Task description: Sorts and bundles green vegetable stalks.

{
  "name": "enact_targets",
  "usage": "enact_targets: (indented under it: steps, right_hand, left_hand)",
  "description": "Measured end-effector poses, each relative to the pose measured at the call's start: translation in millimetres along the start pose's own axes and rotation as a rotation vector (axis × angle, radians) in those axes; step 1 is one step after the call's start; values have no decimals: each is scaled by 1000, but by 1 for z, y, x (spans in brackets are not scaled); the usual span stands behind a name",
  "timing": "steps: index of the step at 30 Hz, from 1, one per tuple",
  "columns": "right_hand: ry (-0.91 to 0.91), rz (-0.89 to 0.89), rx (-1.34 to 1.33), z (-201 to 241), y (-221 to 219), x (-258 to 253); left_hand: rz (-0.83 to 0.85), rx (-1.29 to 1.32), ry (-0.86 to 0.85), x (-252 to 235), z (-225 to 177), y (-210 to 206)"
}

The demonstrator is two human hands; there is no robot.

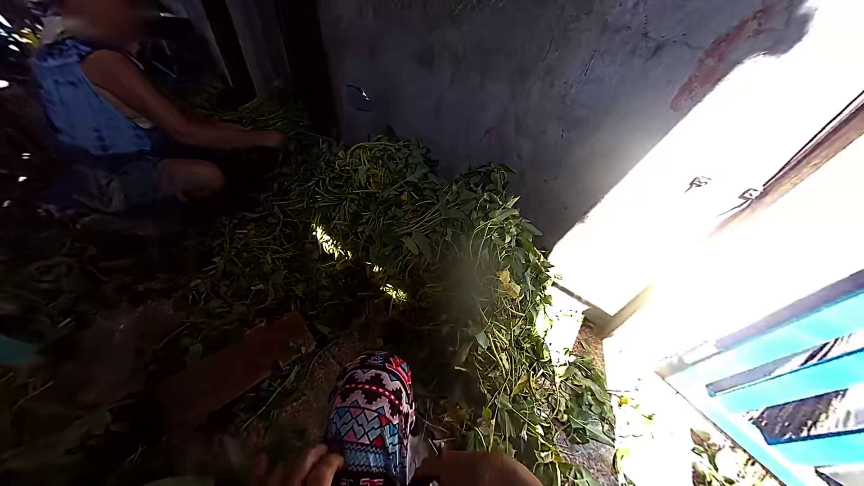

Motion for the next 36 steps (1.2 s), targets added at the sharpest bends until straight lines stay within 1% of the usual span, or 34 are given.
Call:
enact_targets:
  steps: [2,4,6,7,9,10,11,13,14,15,17,18,21,23,26,28,29,30,31,32,33,34,35,36]
  right_hand:
    - [-4,-195,-59,1,44,15]
    - [-59,-475,-132,-19,99,29]
    - [-169,-742,-177,-49,151,42]
    - [-241,-847,-195,-63,175,48]
    - [-284,-1022,-242,-69,215,58]
    - [-284,-1099,-255,-66,234,63]
    - [-282,-1164,-253,-60,252,67]
    - [-329,-1243,-202,-47,285,72]
    - [-371,-1270,-162,-39,301,73]
    - [-422,-1298,-128,-33,313,74]
    - [-514,-1394,-56,-27,336,75]
    - [-542,-1453,-25,-25,349,76]
    - [-574,-1566,5,-24,384,76]
    - [-586,-1582,24,-33,405,75]
    - [-648,-1486,57,-41,430,73]
    - [-686,-1467,14,-37,440,83]
    - [-692,-1490,-24,-29,442,92]
    - [-686,-1547,-48,-17,443,104]
    - [-645,-1646,-53,0,441,118]
    - [-561,-1787,-15,18,436,132]
    - [-440,-1944,73,34,428,146]
    - [-346,-2062,189,46,422,156]
    - [-329,-2086,273,50,418,161]
    - [-392,-2004,275,45,417,161]
  left_hand:
    - [75,-8,-93,-20,-13,20]
    - [143,-77,-214,-54,-32,37]
    - [212,-205,-309,-104,-50,43]
    - [280,-262,-305,-136,-57,42]
    - [443,-240,-189,-199,-67,40]
    - [446,-171,-139,-231,-68,39]
    - [416,-79,-92,-261,-68,37]
    - [312,86,8,-316,-60,24]
    - [291,124,64,-337,-54,13]
    - [310,134,119,-350,-47,-2]
    - [404,99,189,-354,-36,-33]
    - [445,90,188,-353,-35,-42]
    - [512,130,157,-344,-33,-50]
    - [502,138,180,-339,-33,-37]
    - [380,184,202,-335,-35,-6]
    - [321,223,200,-333,-33,8]
    - [300,241,200,-332,-31,12]
    - [281,246,205,-330,-28,15]
    - [265,237,215,-329,-26,17]
    - [256,210,225,-327,-25,19]
    - [248,184,233,-326,-26,20]
    - [242,172,233,-326,-30,21]
    - [241,168,225,-325,-35,22]
    - [238,169,207,-325,-41,21]
Point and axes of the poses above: each hand's wrist, its own x-axis away from the middle knuckle, its own y-axis out of the back of the hand, z = x × y, the point moved 9 cm from there along -x, towards the middle knuckle, and after that the axes turned 1 degree about -x, right-handed, at the moved point
